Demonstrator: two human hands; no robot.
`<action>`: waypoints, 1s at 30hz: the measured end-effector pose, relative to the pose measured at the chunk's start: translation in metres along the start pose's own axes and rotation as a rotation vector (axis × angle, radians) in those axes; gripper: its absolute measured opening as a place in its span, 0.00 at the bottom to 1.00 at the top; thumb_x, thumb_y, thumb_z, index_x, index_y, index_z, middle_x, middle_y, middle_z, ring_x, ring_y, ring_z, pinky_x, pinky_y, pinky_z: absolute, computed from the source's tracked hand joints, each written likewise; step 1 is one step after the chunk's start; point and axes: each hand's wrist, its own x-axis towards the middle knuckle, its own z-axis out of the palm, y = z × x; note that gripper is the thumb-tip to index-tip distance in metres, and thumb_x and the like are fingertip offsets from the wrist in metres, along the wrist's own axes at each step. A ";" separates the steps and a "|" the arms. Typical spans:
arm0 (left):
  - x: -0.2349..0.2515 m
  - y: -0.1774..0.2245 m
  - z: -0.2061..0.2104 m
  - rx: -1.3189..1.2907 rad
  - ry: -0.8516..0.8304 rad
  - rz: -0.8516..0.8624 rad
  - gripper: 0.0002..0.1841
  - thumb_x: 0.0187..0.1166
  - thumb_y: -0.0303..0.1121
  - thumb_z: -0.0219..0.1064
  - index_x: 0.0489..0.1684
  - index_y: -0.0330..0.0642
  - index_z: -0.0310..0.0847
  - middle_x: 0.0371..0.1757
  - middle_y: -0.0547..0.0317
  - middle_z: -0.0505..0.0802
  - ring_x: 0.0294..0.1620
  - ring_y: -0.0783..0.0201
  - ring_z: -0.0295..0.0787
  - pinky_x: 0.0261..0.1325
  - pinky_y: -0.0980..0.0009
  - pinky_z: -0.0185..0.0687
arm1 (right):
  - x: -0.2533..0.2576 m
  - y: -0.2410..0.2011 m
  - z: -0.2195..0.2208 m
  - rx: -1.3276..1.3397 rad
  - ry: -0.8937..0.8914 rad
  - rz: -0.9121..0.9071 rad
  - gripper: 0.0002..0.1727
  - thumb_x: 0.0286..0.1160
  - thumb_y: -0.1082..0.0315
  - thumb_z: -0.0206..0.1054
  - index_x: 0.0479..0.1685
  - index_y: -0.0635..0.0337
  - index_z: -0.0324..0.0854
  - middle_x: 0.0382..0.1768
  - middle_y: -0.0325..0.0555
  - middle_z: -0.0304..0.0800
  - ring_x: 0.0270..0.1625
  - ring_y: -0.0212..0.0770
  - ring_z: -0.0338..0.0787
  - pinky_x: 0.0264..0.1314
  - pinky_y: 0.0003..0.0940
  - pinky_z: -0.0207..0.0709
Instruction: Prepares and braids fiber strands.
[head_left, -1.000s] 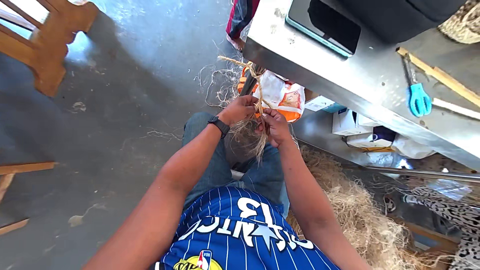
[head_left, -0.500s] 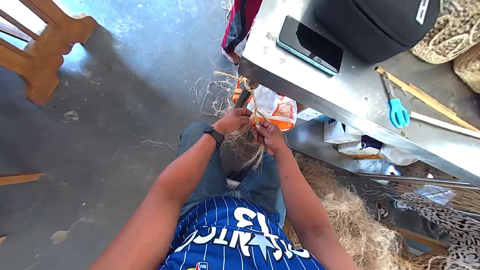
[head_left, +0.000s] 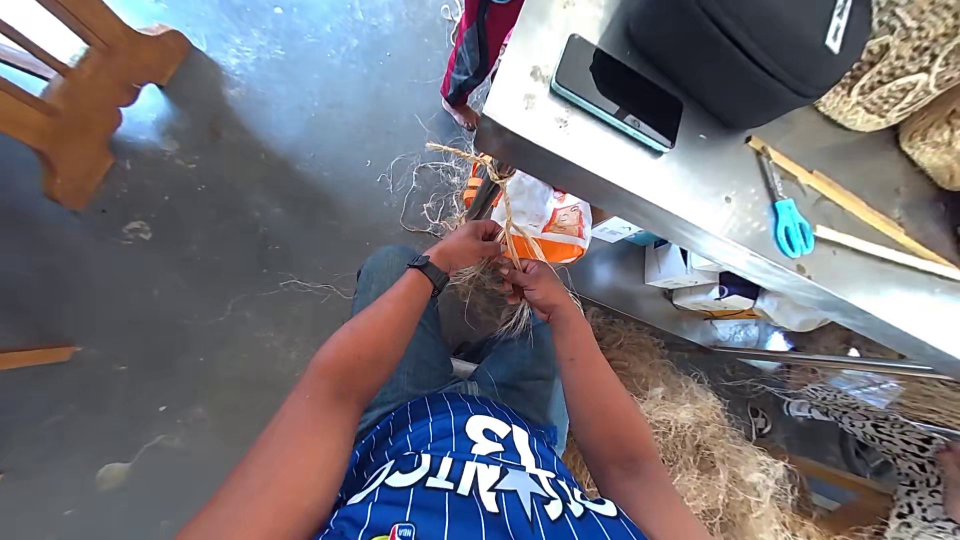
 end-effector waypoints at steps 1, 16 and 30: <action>0.000 -0.001 0.000 -0.012 -0.007 0.002 0.10 0.81 0.28 0.67 0.55 0.35 0.80 0.39 0.55 0.89 0.34 0.67 0.84 0.41 0.69 0.83 | 0.001 0.003 -0.002 0.023 -0.007 -0.013 0.07 0.87 0.66 0.63 0.43 0.60 0.82 0.30 0.39 0.84 0.26 0.32 0.81 0.29 0.29 0.81; -0.001 0.001 0.004 -0.125 0.007 -0.032 0.08 0.89 0.34 0.59 0.54 0.40 0.79 0.36 0.59 0.86 0.28 0.68 0.80 0.34 0.72 0.81 | 0.002 0.012 -0.011 0.120 -0.072 -0.032 0.13 0.92 0.63 0.56 0.50 0.61 0.83 0.25 0.36 0.79 0.20 0.28 0.75 0.22 0.23 0.75; -0.003 0.002 -0.004 0.014 0.040 -0.021 0.09 0.89 0.34 0.59 0.49 0.41 0.83 0.31 0.63 0.85 0.23 0.72 0.75 0.26 0.77 0.71 | -0.004 0.004 -0.024 0.091 -0.065 -0.026 0.17 0.94 0.60 0.51 0.54 0.60 0.84 0.25 0.34 0.76 0.21 0.28 0.73 0.23 0.23 0.74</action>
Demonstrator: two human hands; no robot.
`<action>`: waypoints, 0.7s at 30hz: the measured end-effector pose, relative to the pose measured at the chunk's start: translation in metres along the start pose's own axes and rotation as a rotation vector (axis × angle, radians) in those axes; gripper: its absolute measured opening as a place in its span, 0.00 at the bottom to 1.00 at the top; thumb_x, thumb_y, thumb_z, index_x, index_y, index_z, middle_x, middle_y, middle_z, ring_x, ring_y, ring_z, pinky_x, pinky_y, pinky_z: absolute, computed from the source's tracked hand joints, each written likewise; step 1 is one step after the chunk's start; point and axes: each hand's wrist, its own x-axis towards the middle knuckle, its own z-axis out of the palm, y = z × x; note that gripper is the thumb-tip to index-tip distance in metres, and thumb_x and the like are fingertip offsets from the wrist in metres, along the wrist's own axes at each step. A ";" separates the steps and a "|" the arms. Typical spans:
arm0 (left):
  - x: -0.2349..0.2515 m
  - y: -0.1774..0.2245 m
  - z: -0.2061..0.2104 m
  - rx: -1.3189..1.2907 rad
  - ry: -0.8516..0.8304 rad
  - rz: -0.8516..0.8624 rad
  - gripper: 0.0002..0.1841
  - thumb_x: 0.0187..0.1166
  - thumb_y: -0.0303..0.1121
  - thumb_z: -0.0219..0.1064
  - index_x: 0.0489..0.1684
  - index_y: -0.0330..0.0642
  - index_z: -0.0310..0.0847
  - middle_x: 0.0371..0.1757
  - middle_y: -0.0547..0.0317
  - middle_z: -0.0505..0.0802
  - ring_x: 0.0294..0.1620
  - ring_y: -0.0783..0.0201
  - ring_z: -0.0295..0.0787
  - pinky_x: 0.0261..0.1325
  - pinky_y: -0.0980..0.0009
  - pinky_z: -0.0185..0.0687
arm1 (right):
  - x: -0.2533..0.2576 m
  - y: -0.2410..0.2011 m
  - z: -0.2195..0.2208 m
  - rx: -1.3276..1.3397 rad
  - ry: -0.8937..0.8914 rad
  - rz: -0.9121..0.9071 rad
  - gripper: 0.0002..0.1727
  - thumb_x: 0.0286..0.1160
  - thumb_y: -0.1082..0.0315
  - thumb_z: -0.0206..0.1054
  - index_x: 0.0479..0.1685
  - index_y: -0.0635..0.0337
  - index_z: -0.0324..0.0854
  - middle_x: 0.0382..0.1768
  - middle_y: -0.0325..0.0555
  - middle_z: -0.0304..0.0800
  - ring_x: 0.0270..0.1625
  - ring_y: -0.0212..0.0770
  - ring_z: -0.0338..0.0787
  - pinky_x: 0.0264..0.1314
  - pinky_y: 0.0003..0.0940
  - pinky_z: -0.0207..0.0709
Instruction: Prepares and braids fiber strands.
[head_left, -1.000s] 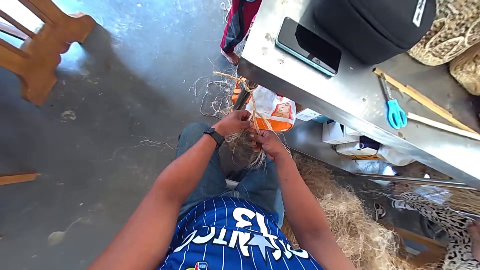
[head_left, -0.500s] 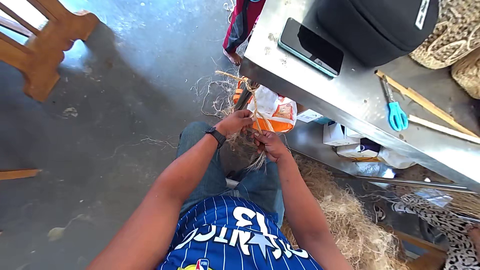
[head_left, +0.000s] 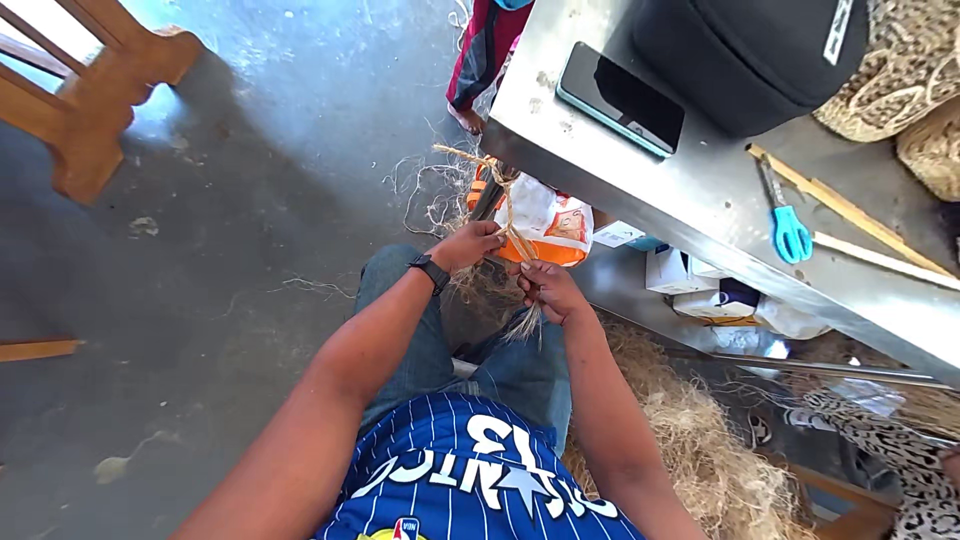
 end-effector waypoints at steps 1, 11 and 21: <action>-0.001 0.001 0.000 0.004 -0.002 -0.004 0.09 0.90 0.34 0.58 0.49 0.41 0.82 0.32 0.62 0.86 0.23 0.72 0.75 0.26 0.77 0.71 | -0.001 -0.001 -0.001 -0.005 -0.002 0.003 0.18 0.95 0.60 0.51 0.54 0.61 0.84 0.25 0.35 0.76 0.21 0.28 0.74 0.23 0.24 0.74; -0.005 0.001 0.006 -0.234 0.022 -0.079 0.08 0.87 0.26 0.56 0.55 0.39 0.79 0.34 0.61 0.86 0.18 0.74 0.70 0.20 0.79 0.66 | 0.001 0.003 0.002 -0.115 -0.015 0.080 0.21 0.96 0.58 0.50 0.62 0.64 0.82 0.38 0.44 0.89 0.25 0.33 0.78 0.32 0.31 0.81; -0.008 0.006 0.004 -0.063 0.084 0.038 0.10 0.90 0.37 0.60 0.54 0.41 0.83 0.29 0.65 0.81 0.20 0.73 0.69 0.22 0.77 0.67 | -0.001 0.005 0.006 -0.191 0.036 0.093 0.20 0.96 0.57 0.51 0.65 0.58 0.84 0.29 0.38 0.79 0.20 0.31 0.70 0.23 0.27 0.72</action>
